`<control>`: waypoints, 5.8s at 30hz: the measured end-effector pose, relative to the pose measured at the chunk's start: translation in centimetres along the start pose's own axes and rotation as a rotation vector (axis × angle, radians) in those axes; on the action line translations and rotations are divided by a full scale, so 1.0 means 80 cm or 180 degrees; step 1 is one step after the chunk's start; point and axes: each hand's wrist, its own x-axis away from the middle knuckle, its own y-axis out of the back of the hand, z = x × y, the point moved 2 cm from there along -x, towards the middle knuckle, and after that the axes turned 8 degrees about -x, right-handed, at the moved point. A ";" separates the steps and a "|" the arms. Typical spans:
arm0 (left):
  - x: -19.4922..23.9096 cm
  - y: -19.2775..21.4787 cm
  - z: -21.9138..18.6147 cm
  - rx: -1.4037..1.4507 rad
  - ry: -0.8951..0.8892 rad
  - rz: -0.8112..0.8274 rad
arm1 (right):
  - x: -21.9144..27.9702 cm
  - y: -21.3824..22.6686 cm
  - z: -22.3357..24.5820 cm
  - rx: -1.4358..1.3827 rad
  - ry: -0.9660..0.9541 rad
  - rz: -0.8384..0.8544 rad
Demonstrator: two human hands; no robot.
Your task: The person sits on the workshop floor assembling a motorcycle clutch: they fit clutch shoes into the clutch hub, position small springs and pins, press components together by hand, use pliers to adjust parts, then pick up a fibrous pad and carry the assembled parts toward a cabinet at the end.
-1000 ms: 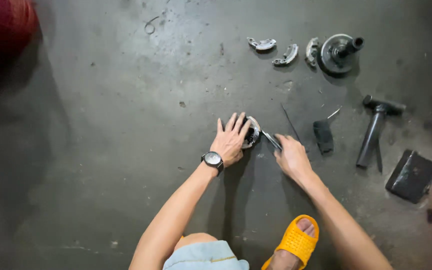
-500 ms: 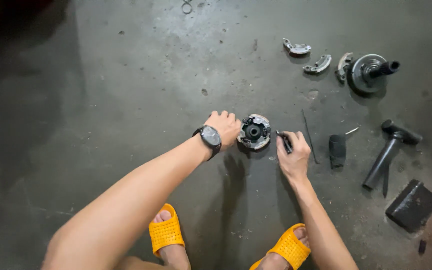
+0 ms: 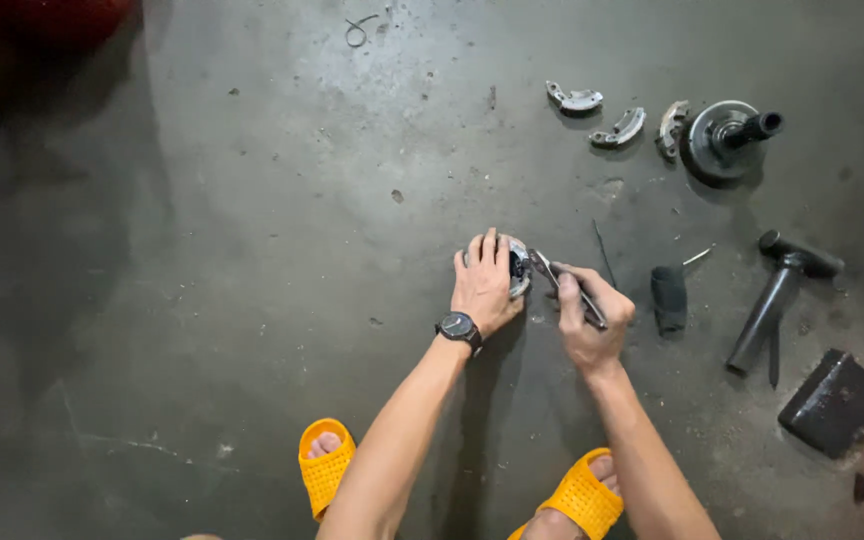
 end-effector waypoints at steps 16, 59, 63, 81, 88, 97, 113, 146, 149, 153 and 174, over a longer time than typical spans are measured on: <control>-0.010 0.018 -0.002 0.0079 0.0041 0.0346 | -0.023 -0.014 -0.022 0.0871 0.0182 0.0253; -0.039 0.041 -0.022 0.0168 0.0136 0.0300 | -0.031 -0.001 0.001 0.0301 0.0545 -0.0457; -0.044 0.041 -0.025 0.0048 0.0083 0.0283 | -0.027 0.002 -0.054 0.1151 0.0440 -0.0143; -0.049 0.027 -0.027 0.0039 0.0288 0.0882 | -0.040 0.025 -0.049 0.0464 -0.0372 -0.0068; -0.052 0.025 -0.025 -0.0190 0.0206 0.0707 | -0.031 0.014 -0.025 0.0179 0.0273 -0.0594; -0.052 0.033 -0.027 -0.0225 0.0152 0.0561 | -0.047 0.010 -0.001 0.0067 -0.0183 -0.0542; -0.050 0.041 -0.027 -0.0280 -0.0165 0.1188 | -0.041 0.034 -0.027 0.0412 -0.0182 -0.0358; -0.055 0.003 0.003 -0.0609 0.0218 0.0548 | 0.035 0.350 -0.270 0.0972 -0.1808 -0.1648; -0.059 -0.006 0.001 -0.0692 0.0334 0.0641 | 0.030 0.383 -0.276 0.2076 -0.1121 -0.1734; -0.066 -0.001 -0.001 -0.0766 0.0423 0.0792 | 0.009 0.331 -0.214 0.2212 -0.0996 -0.1582; -0.069 -0.001 -0.002 -0.0640 0.0404 0.0716 | -0.023 0.161 -0.202 0.2338 -0.0160 0.0105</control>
